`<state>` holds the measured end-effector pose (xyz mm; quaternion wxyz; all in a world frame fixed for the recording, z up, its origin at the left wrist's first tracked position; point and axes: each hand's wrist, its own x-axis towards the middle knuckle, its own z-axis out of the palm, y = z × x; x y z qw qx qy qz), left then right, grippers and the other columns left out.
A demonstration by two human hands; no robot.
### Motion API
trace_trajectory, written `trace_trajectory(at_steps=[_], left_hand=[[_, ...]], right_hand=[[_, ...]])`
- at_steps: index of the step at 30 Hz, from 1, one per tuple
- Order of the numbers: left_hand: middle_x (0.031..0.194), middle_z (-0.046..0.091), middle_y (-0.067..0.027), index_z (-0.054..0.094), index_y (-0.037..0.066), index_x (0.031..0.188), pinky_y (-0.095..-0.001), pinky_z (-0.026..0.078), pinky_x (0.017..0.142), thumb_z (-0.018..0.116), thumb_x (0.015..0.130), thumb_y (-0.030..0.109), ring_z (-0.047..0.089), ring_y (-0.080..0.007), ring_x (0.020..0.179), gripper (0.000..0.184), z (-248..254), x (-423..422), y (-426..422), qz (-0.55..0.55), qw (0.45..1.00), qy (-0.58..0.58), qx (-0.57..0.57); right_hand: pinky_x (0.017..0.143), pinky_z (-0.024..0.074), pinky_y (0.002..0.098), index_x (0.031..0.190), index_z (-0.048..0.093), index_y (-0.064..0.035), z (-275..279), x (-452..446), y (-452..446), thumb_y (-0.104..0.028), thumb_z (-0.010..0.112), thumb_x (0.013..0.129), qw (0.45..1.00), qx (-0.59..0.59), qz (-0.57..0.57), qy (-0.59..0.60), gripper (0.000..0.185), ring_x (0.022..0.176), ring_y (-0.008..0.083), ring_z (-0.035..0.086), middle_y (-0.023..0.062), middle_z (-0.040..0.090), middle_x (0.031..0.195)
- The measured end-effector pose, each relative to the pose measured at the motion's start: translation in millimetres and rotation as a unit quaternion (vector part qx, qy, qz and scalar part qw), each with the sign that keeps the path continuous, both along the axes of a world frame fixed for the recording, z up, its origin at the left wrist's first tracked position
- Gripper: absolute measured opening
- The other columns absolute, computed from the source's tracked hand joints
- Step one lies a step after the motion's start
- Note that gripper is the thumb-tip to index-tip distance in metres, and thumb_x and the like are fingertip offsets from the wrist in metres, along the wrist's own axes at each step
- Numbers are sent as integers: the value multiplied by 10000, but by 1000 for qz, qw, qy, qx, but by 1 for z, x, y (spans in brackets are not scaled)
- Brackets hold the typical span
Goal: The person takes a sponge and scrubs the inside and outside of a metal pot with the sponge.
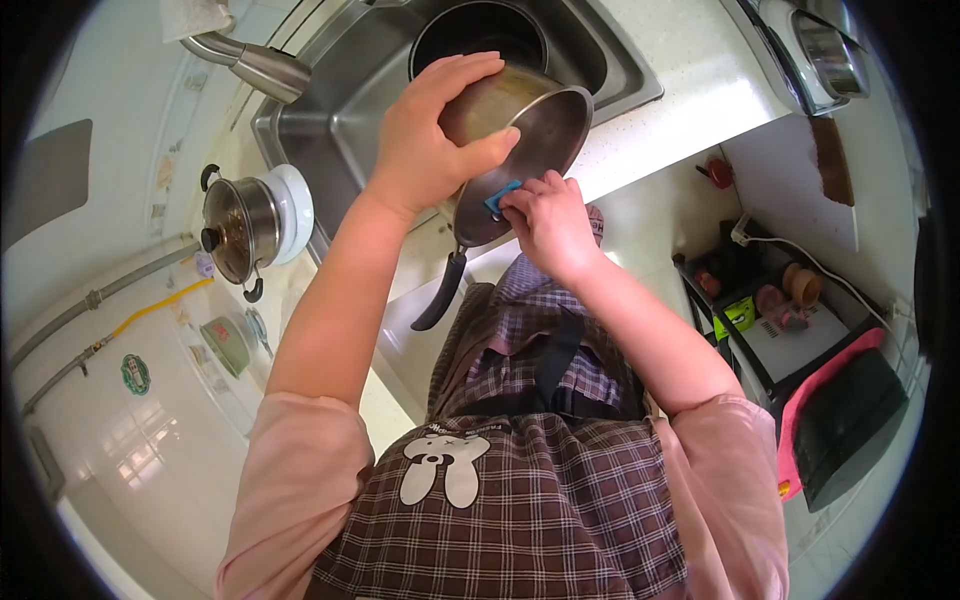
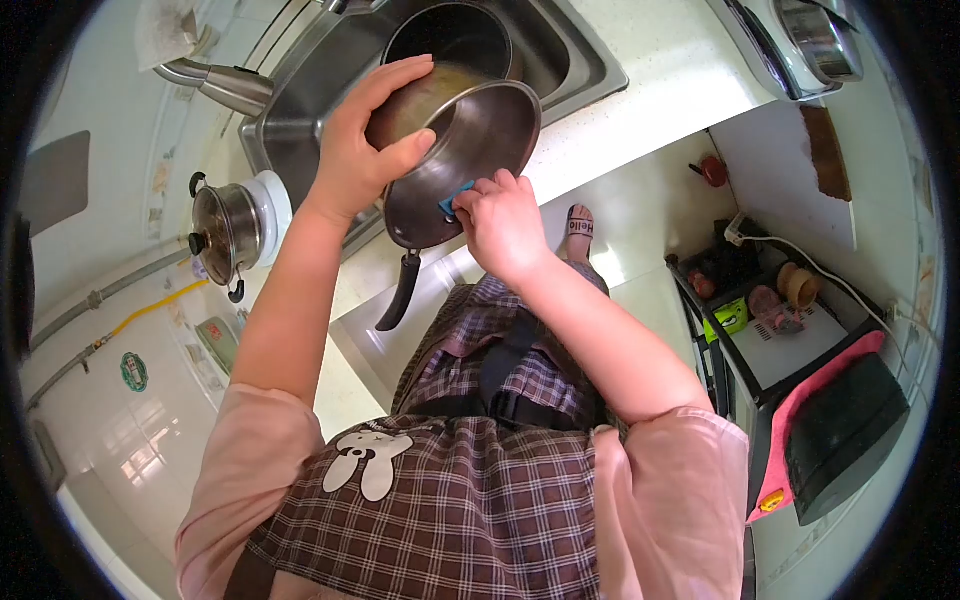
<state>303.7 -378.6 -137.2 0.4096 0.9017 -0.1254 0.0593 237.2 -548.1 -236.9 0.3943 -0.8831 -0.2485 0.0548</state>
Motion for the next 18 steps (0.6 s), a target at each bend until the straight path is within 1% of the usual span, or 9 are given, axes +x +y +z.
trace_trajectory(at_steps=[3, 6, 7, 9, 10, 12, 14, 16, 18], left_hand=[[1202, 656, -53, 652, 108, 1163, -378, 464, 984, 773, 645, 295, 575, -279, 1168, 564, 2, -5, 1, 16, 1000, 11, -8], [1211, 650, -72, 648, 109, 1167, -382, 456, 997, 772, 646, 294, 564, -283, 1186, 566, 3, -6, -2, -16, 999, -13, 29], [1216, 647, -78, 647, 107, 1170, -383, 451, 1004, 770, 644, 292, 559, -282, 1195, 571, 3, -6, -3, -13, 1000, -8, 21], [1227, 641, -91, 644, 101, 1177, -385, 441, 1019, 766, 640, 289, 548, -282, 1211, 581, 3, -7, -2, -5, 1000, 4, 8], [1232, 637, -93, 642, 97, 1181, -386, 432, 1028, 763, 638, 282, 544, -285, 1217, 586, 2, -7, 1, -8, 1000, 14, -15], [1244, 630, -96, 638, 89, 1189, -389, 414, 1048, 758, 634, 270, 534, -291, 1229, 596, -2, -7, 13, -19, 997, 39, -60], [1285, 602, -108, 614, 58, 1220, -408, 365, 1086, 736, 639, 294, 501, -313, 1263, 639, -8, -11, 24, -51, 997, 18, -50], [1314, 583, -115, 601, 47, 1234, -420, 341, 1103, 725, 646, 321, 477, -322, 1289, 660, -12, -15, 32, -57, 995, 16, -82], [1359, 540, -143, 566, 27, 1268, -431, 312, 1121, 700, 661, 414, 441, -329, 1321, 732, -16, -23, 42, -44, 992, 47, -112]], right_hand=[[748, 438, 402, 782, 698, -87, 14, -7, 3, -115, 671, 767, 998, -42, -24, 25, 43, 825, 275, 588, 78, 653, 765], [732, 480, 449, 779, 683, -54, 19, -19, 6, -99, 666, 766, 984, 71, -64, 150, 50, 793, 341, 622, 138, 663, 752], [709, 501, 484, 787, 680, -33, 25, -22, 10, -100, 663, 772, 960, 105, -79, 249, 71, 771, 389, 635, 176, 667, 762], [760, 475, 446, 776, 688, -41, 42, -24, 19, -100, 647, 797, 944, 181, -71, 268, 75, 803, 361, 608, 148, 666, 762], [773, 462, 427, 773, 695, -53, 46, -23, 21, -110, 654, 795, 945, 205, -61, 246, 74, 818, 343, 596, 130, 664, 759], [778, 440, 400, 776, 704, -69, 29, -19, 18, -131, 659, 790, 988, 93, -26, 123, 77, 833, 311, 575, 102, 651, 753], [762, 418, 373, 770, 712, -96, 9, -6, 14, -170, 662, 776, 1000, 14, 2, 25, 90, 841, 267, 553, 68, 628, 762], [766, 433, 369, 763, 708, -99, 3, -3, 20, -148, 643, 781, 1000, 11, -10, -22, 83, 837, 266, 557, 68, 635, 787], [767, 443, 361, 766, 705, -99, -2, -9, 28, -141, 638, 781, 1000, -2, 2, -13, 81, 840, 263, 560, 67, 634, 793]])
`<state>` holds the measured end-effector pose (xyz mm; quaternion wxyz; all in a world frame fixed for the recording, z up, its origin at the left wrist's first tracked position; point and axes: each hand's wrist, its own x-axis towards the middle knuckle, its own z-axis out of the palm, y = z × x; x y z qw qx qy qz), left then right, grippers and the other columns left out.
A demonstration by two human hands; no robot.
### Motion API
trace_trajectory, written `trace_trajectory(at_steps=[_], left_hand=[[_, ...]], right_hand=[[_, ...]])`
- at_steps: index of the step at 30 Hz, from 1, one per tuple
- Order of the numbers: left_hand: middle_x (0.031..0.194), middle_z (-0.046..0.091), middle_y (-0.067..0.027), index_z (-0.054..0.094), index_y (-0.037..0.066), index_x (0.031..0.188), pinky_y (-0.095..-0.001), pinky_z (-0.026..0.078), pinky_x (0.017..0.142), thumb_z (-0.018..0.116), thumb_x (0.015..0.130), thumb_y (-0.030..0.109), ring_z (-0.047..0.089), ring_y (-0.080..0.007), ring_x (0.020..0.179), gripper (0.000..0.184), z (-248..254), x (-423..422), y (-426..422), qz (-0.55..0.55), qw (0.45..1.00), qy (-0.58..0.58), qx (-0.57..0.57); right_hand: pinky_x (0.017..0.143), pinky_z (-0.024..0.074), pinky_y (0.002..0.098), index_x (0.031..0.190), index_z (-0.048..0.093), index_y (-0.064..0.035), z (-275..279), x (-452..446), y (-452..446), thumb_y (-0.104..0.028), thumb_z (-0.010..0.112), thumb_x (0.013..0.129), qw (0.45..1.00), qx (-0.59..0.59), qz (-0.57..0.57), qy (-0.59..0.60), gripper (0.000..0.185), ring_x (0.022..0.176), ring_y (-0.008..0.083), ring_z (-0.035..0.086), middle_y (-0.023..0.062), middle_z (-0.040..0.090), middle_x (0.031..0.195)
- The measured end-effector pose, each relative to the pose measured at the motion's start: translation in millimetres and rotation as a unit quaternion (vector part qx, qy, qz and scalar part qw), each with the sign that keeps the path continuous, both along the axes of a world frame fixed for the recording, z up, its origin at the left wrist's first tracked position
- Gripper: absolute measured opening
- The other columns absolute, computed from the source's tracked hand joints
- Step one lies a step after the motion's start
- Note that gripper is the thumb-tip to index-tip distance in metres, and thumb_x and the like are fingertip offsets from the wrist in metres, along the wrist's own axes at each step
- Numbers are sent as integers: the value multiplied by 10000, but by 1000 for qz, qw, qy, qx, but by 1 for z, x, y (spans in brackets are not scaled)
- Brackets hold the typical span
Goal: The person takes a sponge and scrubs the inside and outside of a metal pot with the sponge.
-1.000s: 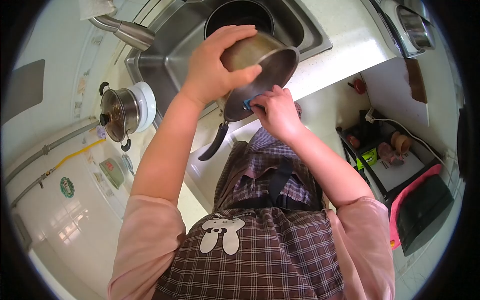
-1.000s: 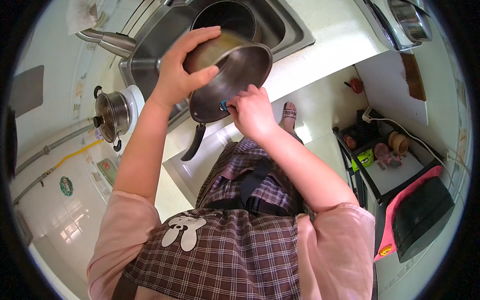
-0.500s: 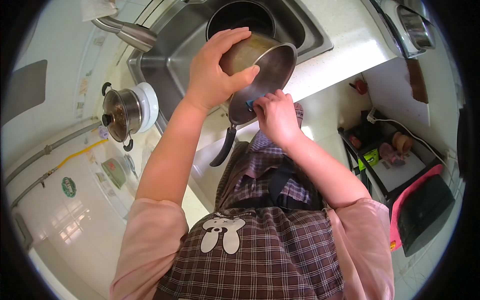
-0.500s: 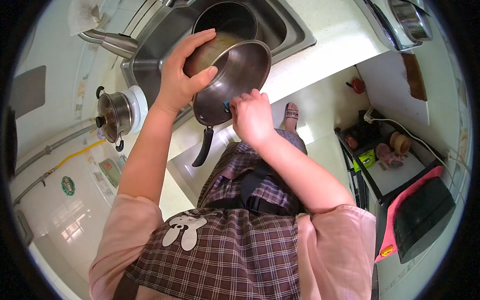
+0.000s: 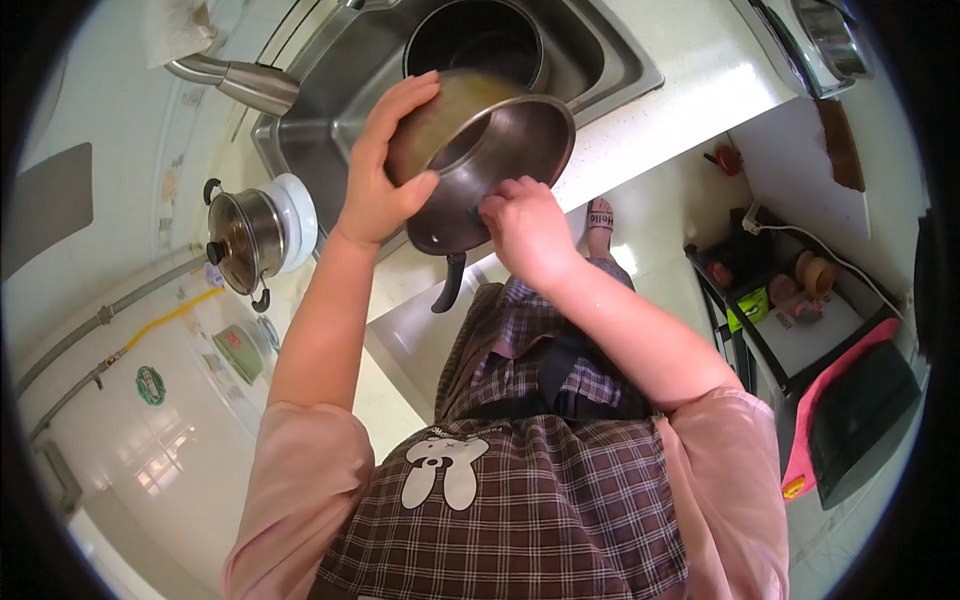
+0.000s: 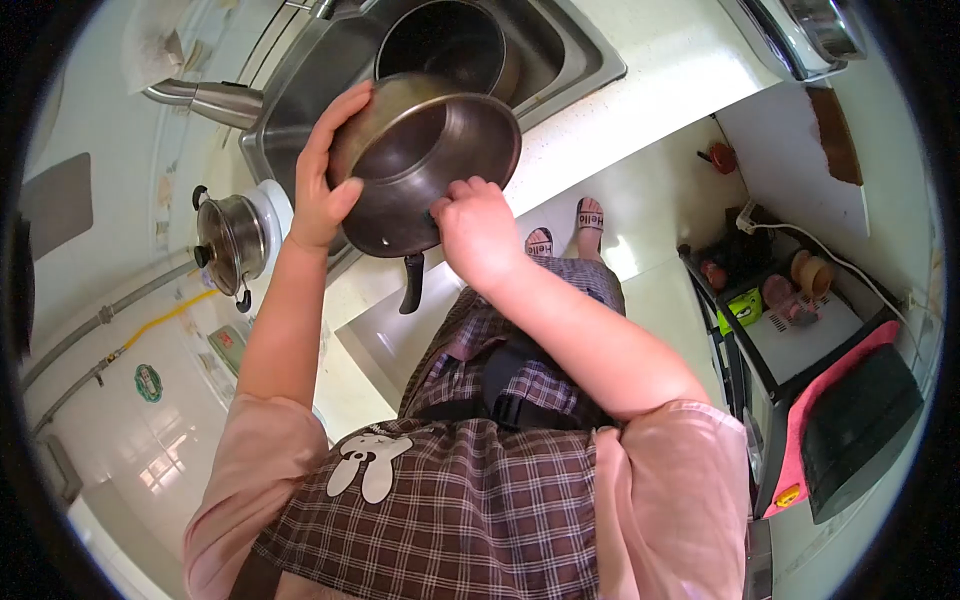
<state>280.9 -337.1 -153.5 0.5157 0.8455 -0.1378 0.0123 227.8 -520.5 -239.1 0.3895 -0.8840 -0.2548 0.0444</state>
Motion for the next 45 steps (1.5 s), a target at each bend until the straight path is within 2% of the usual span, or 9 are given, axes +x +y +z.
trace_trajectory(at_steps=[8, 13, 16, 25, 28, 33, 37, 41, 45], left_hand=[[1515, 324, -164, 404, 43, 1418, -411, 262, 1143, 675, 702, 497, 339, -313, 1390, 890, 1, -17, 24, -9, 999, 47, 23], [1565, 191, -179, 288, 48, 1482, -402, 223, 1159, 672, 727, 474, 254, -303, 1431, 948, 0, -43, 42, -4, 997, 69, 30], [1569, 171, -194, 265, 44, 1488, -408, 200, 1169, 657, 753, 506, 227, -309, 1443, 953, -4, -54, 38, 7, 998, 50, 31], [1568, 152, -233, 253, 76, 1504, -407, 196, 1159, 618, 820, 524, 236, -337, 1436, 895, 1, -66, 37, -4, 996, 37, 78], [1545, 169, -255, 353, 98, 1457, -469, 261, 1129, 597, 708, 233, 281, -401, 1398, 800, -3, -67, 38, -23, 997, -5, 73], [1518, 204, -305, 438, 104, 1394, -507, 248, 1122, 596, 695, 142, 317, -463, 1364, 718, -10, -69, 22, -58, 995, -61, 51], [1524, 197, -310, 406, 104, 1430, -495, 241, 1125, 599, 750, 256, 299, -444, 1381, 723, -15, -71, 24, -28, 997, -54, 48], [1532, 201, -308, 356, 126, 1476, -478, 238, 1126, 605, 840, 429, 275, -417, 1403, 747, -16, -70, 25, -33, 994, -63, 85], [1509, 233, -311, 431, 54, 1419, -493, 244, 1124, 599, 752, 271, 318, -449, 1370, 721, -20, -73, 13, -8, 995, -87, 58]], right_hand=[[811, 455, 346, 858, 692, -75, -13, -5, 4, -126, 641, 729, 993, 113, 30, -2, 147, 871, 250, 579, 48, 676, 873], [1040, 391, 395, 1099, 651, 2, -13, -12, -17, -97, 551, 783, 985, 82, 141, -49, 345, 1190, 271, 558, 126, 649, 1205], [1027, 410, 433, 1149, 621, 22, -16, -17, -18, -75, 594, 784, 981, 51, 167, -86, 379, 1180, 304, 556, 151, 629, 1224], [1009, 431, 431, 1169, 595, 45, -22, -8, 34, -100, 519, 832, 979, 111, 170, 16, 375, 1170, 346, 550, 185, 629, 1198], [991, 441, 431, 1149, 598, 45, -13, -22, 10, -93, 525, 813, 977, 94, 190, 29, 370, 1162, 354, 549, 184, 631, 1197], [971, 442, 434, 1195, 608, 24, 9, -15, 23, -33, 597, 754, 945, 172, 202, 189, 445, 1117, 358, 557, 166, 627, 1216], [962, 443, 435, 1124, 651, 13, -3, -25, 39, -17, 602, 820, 963, 199, 158, 93, 309, 1118, 381, 523, 220, 614, 1071], [873, 462, 422, 949, 661, 6, -22, -12, 18, -61, 530, 806, 995, 3, 95, -17, 205, 994, 368, 550, 178, 577, 969], [877, 480, 407, 1058, 687, -16, -9, -18, 31, -22, 593, 747, 940, 199, 139, 241, 325, 1018, 376, 573, 202, 600, 1036]])
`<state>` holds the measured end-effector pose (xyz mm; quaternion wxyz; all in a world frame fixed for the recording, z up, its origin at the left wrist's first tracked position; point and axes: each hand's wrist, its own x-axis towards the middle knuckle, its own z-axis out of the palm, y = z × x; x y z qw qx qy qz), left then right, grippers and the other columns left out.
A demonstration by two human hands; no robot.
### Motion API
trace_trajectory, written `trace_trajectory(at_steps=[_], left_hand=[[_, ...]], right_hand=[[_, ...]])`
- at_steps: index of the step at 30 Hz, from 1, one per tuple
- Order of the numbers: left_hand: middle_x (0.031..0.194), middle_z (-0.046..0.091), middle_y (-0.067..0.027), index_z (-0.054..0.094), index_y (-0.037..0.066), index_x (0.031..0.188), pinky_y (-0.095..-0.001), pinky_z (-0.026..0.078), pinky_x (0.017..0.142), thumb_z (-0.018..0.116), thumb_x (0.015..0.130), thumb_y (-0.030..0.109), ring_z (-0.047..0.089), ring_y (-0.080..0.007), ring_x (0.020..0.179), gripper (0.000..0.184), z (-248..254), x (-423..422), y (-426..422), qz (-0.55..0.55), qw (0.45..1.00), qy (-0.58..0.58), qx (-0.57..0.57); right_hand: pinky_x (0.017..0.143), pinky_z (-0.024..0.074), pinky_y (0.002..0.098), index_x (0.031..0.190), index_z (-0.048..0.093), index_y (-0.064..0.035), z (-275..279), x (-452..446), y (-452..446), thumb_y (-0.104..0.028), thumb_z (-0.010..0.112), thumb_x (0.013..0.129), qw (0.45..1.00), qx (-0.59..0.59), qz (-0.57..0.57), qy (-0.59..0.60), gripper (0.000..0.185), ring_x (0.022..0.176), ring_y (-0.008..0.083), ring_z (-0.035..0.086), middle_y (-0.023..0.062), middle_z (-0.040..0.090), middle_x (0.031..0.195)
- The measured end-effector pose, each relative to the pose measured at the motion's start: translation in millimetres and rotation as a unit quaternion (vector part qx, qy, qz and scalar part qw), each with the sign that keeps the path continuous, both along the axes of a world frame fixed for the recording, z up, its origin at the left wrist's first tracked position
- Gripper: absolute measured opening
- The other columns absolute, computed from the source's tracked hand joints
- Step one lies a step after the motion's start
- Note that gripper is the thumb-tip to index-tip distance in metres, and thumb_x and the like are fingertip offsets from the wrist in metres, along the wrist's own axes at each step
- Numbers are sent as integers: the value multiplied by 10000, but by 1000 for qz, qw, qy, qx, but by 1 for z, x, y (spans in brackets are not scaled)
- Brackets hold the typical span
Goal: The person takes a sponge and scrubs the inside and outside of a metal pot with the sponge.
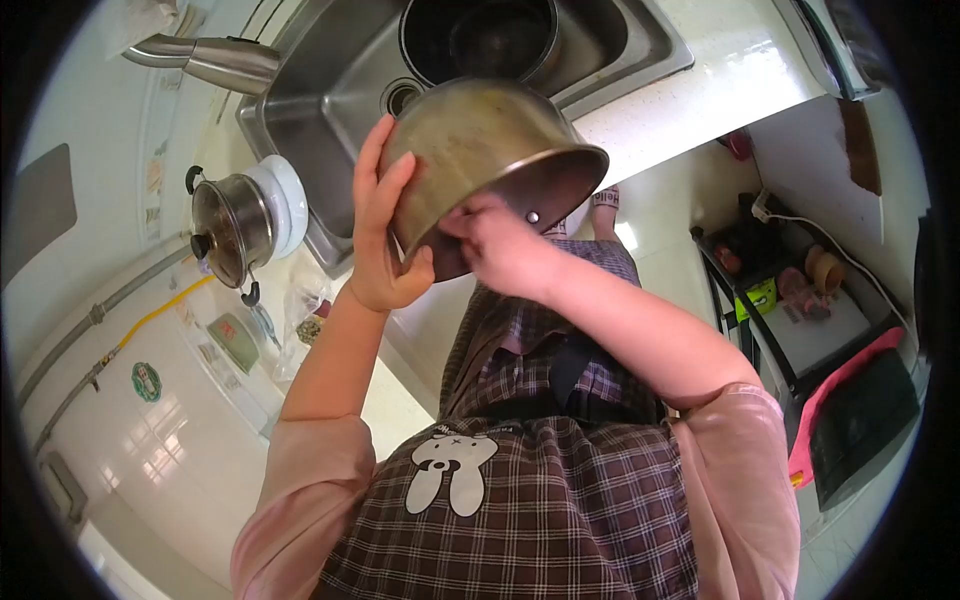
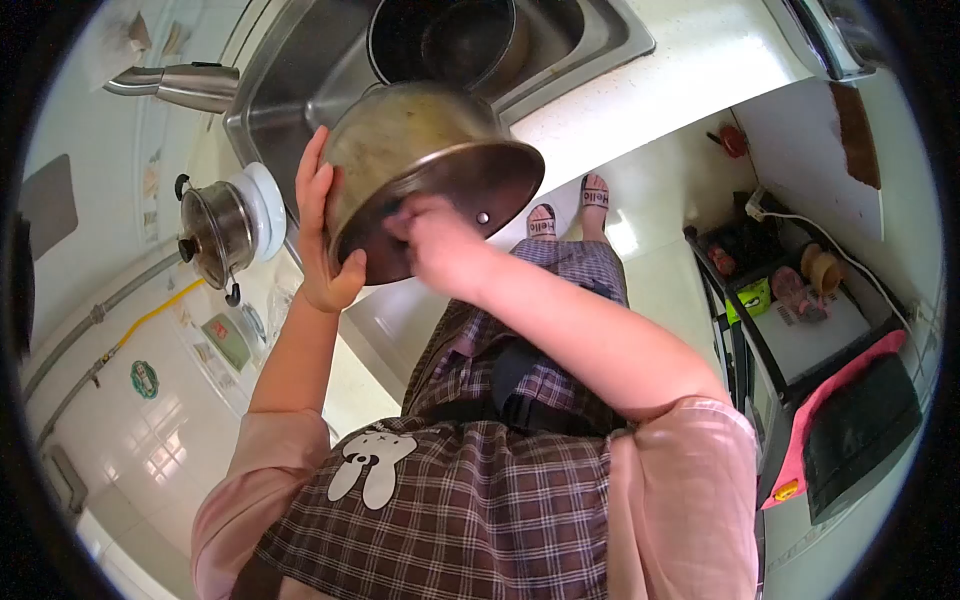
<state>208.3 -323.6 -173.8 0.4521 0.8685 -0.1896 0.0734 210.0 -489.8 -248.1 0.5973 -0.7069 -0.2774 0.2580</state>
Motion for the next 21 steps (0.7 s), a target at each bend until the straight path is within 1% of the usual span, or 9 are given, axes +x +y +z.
trace_trajectory(at_steps=[1, 3, 5, 10, 13, 15, 16, 20, 21], left_hand=[[1508, 235, -312, 430, 49, 1418, -492, 246, 1124, 602, 756, 278, 318, -449, 1370, 722, -1, 0, -2, -5, 1000, -6, 3], [1506, 239, -314, 428, 40, 1417, -490, 249, 1122, 608, 763, 292, 317, -447, 1371, 723, -1, 2, -3, -14, 1000, -19, 9], [1507, 243, -309, 428, 38, 1415, -484, 250, 1123, 611, 759, 295, 321, -435, 1373, 727, 0, 1, 5, -5, 1000, -1, -3], [1526, 261, -260, 397, 6, 1434, -443, 249, 1140, 623, 760, 296, 323, -368, 1394, 768, 1, -1, 6, 44, 997, 46, -50], [1533, 286, -213, 344, -29, 1454, -406, 234, 1154, 632, 781, 343, 315, -313, 1409, 822, 5, 4, 2, 91, 983, 108, -117], [1529, 326, -175, 276, -58, 1476, -376, 208, 1165, 642, 809, 447, 311, -267, 1417, 914, 7, 9, -4, 106, 977, 126, -133], [1557, 263, -172, 199, -39, 1505, -383, 179, 1175, 668, 799, 445, 260, -264, 1438, 975, 12, 10, -13, 120, 972, 141, -142], [1571, 144, -189, 27, -25, 1522, -402, 173, 1170, 730, 790, 296, 199, -299, 1445, 1064, -2, -23, -15, 136, 954, 157, -218], [1562, 165, -196, 29, -21, 1524, -406, 189, 1165, 725, 790, 267, 212, -301, 1441, 1052, -5, -30, -16, 144, 944, 195, -224]], right_hand=[[894, 480, 404, 1126, 672, -10, 5, -6, 9, 22, 568, 736, 997, 54, -34, -33, 404, 1028, 365, 585, 204, 608, 1066], [872, 476, 406, 1105, 685, -19, 8, -4, 1, -14, 576, 750, 998, 55, -6, -39, 371, 1006, 360, 580, 191, 611, 1038], [875, 453, 392, 1096, 697, -47, 5, 12, -28, -59, 582, 757, 975, -143, 70, -157, 359, 1007, 341, 555, 165, 605, 1045], [953, 409, 387, 1116, 612, 91, 16, 3, -32, -111, 611, 718, 976, -84, -12, -199, 446, 1106, 310, 519, 172, 580, 1161], [937, 417, 422, 1165, 580, 91, 20, -4, -30, -116, 627, 723, 946, -122, -4, -302, 491, 1134, 341, 526, 194, 535, 1282], [924, 425, 408, 1148, 595, 67, 10, -7, -24, -85, 595, 726, 924, -161, -21, -346, 448, 1136, 326, 542, 179, 572, 1253], [916, 429, 405, 1140, 599, 60, 10, -8, -23, -78, 586, 728, 915, -166, -30, -365, 435, 1119, 323, 552, 172, 590, 1227], [865, 433, 374, 1053, 621, 24, 14, -2, -29, -88, 569, 745, 912, -114, -99, -381, 332, 1020, 280, 595, 136, 654, 1068], [854, 433, 377, 1025, 619, 15, 17, 3, -28, -83, 572, 740, 923, -101, -97, -358, 305, 991, 278, 602, 133, 656, 1027]])
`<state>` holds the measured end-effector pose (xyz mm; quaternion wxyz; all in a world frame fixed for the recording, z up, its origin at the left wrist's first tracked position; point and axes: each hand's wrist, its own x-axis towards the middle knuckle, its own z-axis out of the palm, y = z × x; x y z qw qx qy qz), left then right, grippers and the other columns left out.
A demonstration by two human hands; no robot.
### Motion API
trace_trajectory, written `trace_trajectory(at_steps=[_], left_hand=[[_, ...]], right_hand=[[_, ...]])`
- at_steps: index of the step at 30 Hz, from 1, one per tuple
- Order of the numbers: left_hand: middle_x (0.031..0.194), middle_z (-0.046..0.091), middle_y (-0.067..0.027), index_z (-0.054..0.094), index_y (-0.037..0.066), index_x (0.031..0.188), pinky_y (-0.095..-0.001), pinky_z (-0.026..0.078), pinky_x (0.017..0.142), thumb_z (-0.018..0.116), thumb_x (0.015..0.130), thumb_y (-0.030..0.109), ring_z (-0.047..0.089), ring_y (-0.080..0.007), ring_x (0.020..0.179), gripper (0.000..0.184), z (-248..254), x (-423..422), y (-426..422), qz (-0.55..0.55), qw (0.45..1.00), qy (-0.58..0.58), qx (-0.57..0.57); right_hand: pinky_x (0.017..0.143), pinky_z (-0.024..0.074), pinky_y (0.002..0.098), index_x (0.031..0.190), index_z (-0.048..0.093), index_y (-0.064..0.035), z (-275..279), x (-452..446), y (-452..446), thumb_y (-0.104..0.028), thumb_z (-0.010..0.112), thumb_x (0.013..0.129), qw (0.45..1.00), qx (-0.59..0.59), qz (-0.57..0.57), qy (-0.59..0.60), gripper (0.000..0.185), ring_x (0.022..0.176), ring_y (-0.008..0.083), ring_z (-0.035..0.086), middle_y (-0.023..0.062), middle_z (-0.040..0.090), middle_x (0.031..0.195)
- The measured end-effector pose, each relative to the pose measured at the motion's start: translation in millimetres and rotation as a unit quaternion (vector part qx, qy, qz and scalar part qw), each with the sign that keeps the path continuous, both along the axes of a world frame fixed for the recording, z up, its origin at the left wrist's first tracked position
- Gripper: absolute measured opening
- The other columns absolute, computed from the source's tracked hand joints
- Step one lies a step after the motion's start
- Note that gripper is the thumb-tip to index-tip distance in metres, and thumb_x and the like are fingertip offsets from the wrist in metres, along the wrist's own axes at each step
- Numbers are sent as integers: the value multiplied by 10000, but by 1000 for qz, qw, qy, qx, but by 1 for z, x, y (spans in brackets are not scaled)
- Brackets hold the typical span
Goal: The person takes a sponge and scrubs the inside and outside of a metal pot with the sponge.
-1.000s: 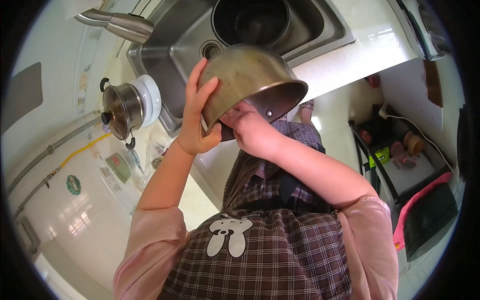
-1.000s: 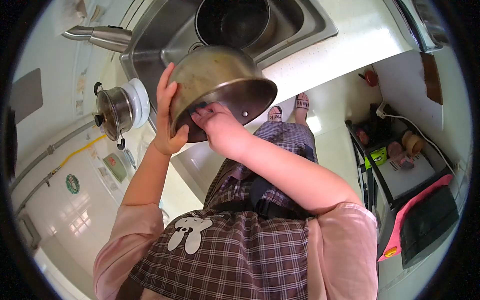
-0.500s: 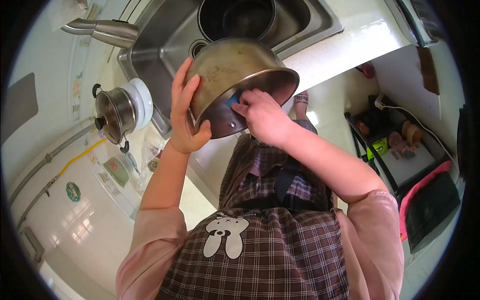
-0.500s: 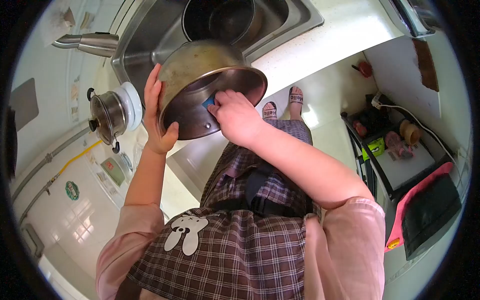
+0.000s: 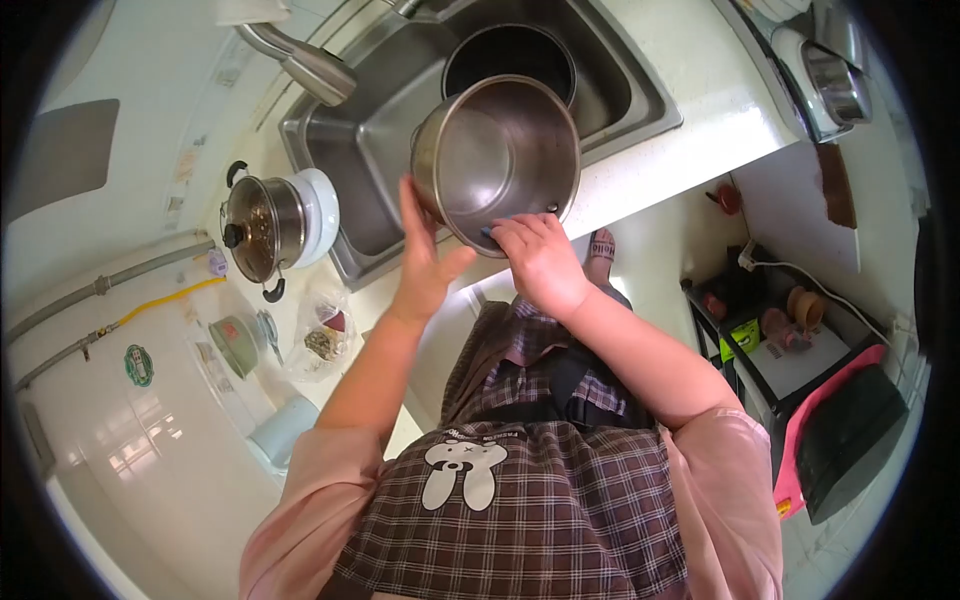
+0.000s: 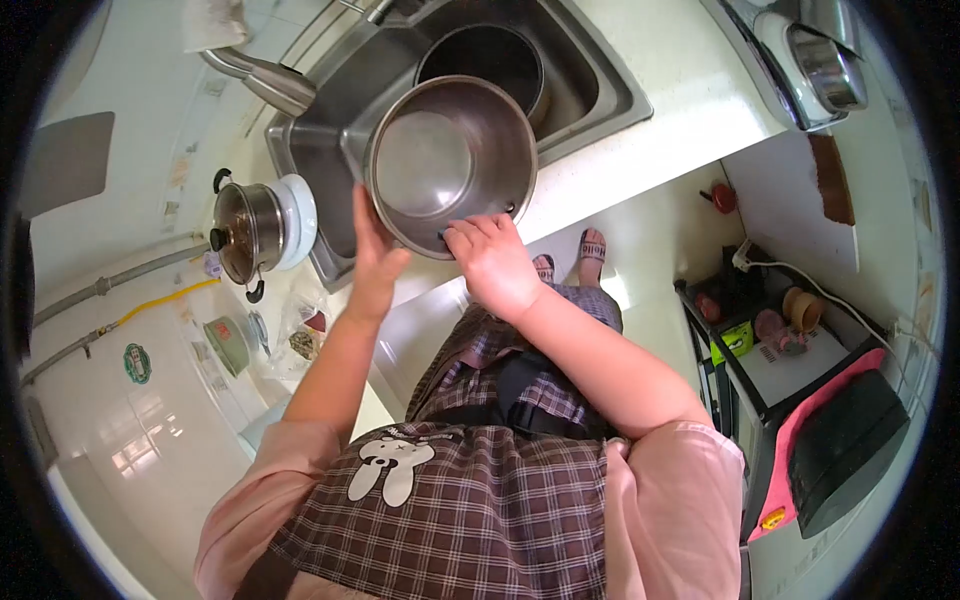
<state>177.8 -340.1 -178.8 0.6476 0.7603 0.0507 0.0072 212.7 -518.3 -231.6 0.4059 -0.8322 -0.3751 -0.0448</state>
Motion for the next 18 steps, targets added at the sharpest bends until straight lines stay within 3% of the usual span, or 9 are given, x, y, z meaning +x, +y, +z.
trace_trajectory(at_steps=[2, 3, 5, 8, 9, 12, 13, 16, 18], left_hand=[[1545, 208, -209, 31, -12, 1528, -413, 222, 1156, 716, 790, 209, 237, -306, 1433, 1032, -2, -10, -7, 3, 996, 80, -28], [1523, 249, -206, 47, -7, 1528, -410, 242, 1148, 707, 783, 171, 268, -303, 1418, 1011, 2, -8, -6, -20, 986, 153, -59], [1480, 331, -200, 79, 3, 1527, -402, 283, 1131, 689, 771, 96, 328, -297, 1389, 976, 10, 1, -3, -68, 946, 293, -122], [1385, 468, -141, 188, 9, 1510, -364, 354, 1069, 611, 767, -19, 440, -236, 1301, 855, 37, 27, -28, -155, 946, 230, -165], [1305, 512, -114, 254, -4, 1467, -319, 423, 993, 599, 760, -39, 514, -204, 1209, 787, 48, 37, -35, -161, 955, 207, -140], [1285, 517, -130, 255, 19, 1449, -320, 456, 972, 606, 759, -66, 534, -213, 1188, 779, 75, 60, -37, -197, 941, 204, -186], [1201, 548, -103, 286, 25, 1420, -307, 507, 881, 594, 790, -58, 584, -190, 1080, 706, 79, 61, -40, -186, 944, 171, -215], [1160, 553, -94, 306, 27, 1398, -313, 538, 815, 572, 832, -52, 609, -181, 1016, 631, 107, 62, -46, -146, 947, 199, -205], [1044, 576, -88, 393, 32, 1300, -307, 535, 705, 510, 898, -22, 617, -168, 860, 422, 117, 58, -52, -103, 953, 169, -230]], right_hand=[[831, 435, 384, 968, 615, -2, 6, 10, 1, -74, 578, 729, 998, 25, 12, 51, 252, 933, 276, 615, 126, 661, 945], [765, 452, 431, 892, 592, -10, 11, 17, 4, -28, 583, 726, 996, 68, -10, 50, 167, 854, 325, 613, 149, 638, 847], [738, 461, 459, 885, 585, -3, 24, 32, 5, -9, 583, 746, 989, 113, -39, 88, 139, 836, 364, 601, 173, 623, 829], [674, 457, 499, 869, 556, 17, 68, 43, 3, -15, 606, 807, 971, 143, -102, 160, 85, 784, 450, 572, 241, 583, 790], [665, 456, 499, 863, 552, 19, 82, 48, 3, -21, 612, 809, 970, 148, -111, 159, 89, 775, 456, 573, 247, 581, 785], [657, 457, 487, 848, 561, 23, 117, 59, 3, -30, 630, 808, 966, 157, -135, 157, 96, 767, 447, 587, 250, 593, 790], [658, 459, 482, 861, 569, 25, 124, 63, 3, -31, 631, 808, 967, 166, -135, 142, 99, 764, 444, 586, 246, 594, 793], [687, 475, 463, 927, 604, 26, 147, 64, 6, -37, 635, 809, 972, 175, -118, 108, 137, 790, 428, 593, 234, 613, 823], [718, 487, 452, 976, 626, 26, 164, 62, 8, -42, 637, 811, 977, 179, -92, 74, 179, 822, 414, 601, 224, 630, 854]])
